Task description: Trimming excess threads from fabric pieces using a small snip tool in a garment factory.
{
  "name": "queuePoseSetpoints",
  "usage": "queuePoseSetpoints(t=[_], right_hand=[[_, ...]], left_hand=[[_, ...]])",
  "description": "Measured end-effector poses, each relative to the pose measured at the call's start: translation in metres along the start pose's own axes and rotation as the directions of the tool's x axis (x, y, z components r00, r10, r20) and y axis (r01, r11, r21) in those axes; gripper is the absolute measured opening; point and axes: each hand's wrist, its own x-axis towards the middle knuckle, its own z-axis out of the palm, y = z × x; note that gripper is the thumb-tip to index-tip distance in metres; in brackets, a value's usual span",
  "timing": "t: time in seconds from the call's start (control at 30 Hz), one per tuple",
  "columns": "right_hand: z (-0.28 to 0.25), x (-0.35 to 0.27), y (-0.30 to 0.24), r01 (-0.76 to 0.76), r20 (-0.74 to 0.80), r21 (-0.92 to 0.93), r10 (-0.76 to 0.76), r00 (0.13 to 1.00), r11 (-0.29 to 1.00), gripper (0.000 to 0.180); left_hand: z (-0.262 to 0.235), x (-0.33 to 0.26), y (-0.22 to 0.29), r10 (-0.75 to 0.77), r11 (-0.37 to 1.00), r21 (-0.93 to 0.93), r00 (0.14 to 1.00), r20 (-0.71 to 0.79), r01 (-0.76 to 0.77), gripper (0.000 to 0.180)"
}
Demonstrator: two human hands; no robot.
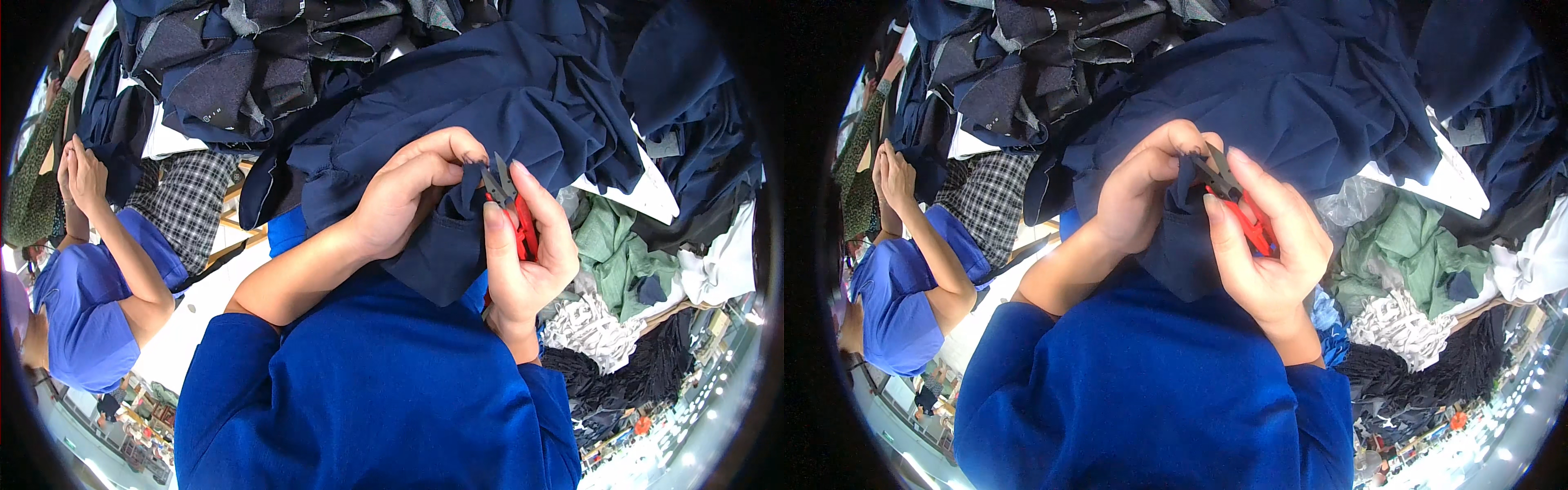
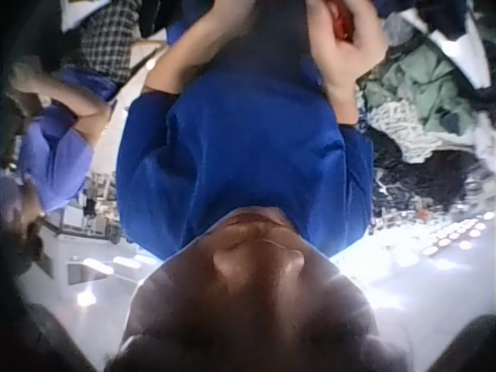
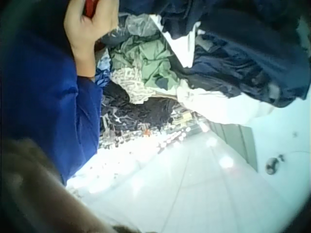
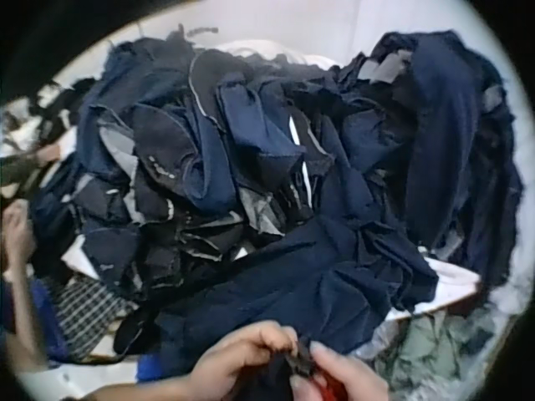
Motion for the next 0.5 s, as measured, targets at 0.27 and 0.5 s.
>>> queuePoseSetpoints(t=[0.27, 0.5], right_hand=[[0.001, 0.007, 0.002, -0.342, -0.032, 0.379, 0.381, 0.924, 0.86, 0.035], [-0.009, 0.003, -0.001, -0.125, 0.077, 0.211, 0.111, 0.991, 0.969, 0.034]], left_hand=[[-0.004, -0.001, -0.011, -0.081, 0.983, -0.154, 0.989, 0.125, 0.1, 0.016], [-0.005, 0.0, -0.002, -0.083, 0.952, -0.286, 0.992, 0.098, 0.108, 0.019]])
